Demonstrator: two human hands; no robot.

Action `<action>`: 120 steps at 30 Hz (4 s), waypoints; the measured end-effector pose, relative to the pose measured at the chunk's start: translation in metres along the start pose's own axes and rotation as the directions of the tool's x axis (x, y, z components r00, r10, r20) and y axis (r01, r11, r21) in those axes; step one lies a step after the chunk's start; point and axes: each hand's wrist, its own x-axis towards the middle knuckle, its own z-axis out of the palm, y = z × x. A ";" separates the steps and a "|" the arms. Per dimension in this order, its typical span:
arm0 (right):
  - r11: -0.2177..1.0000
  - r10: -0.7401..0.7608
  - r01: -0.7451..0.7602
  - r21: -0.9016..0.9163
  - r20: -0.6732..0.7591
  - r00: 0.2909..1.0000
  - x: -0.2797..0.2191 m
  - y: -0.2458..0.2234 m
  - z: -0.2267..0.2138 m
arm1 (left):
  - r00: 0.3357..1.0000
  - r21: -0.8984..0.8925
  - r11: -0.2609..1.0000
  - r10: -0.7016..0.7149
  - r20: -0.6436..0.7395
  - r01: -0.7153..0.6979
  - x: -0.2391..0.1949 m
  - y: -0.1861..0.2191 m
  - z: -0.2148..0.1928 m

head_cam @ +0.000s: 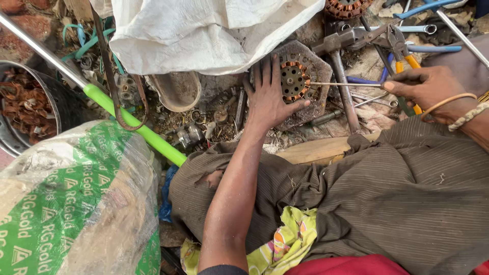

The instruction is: The person sits on the ground and uses pliers and a hammer to remove copper windings from a motor stator. They repeatedly pry and strike the windings to detach them from the stator core.

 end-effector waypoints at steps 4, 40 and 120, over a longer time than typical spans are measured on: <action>0.987 -0.146 0.147 0.066 -0.017 0.989 0.008 -0.023 -0.001 | 1.000 -0.011 1.000 -0.004 -0.010 0.004 -0.003 0.001 -0.001; 0.975 -0.206 0.200 -0.101 -0.058 0.977 0.001 -0.002 -0.008 | 0.998 0.021 1.000 -0.012 -0.055 0.014 0.000 0.006 0.004; 0.984 -0.178 0.180 0.014 -0.110 0.978 -0.019 -0.015 -0.019 | 0.997 -0.052 0.999 0.013 -0.074 -0.017 0.003 0.014 -0.017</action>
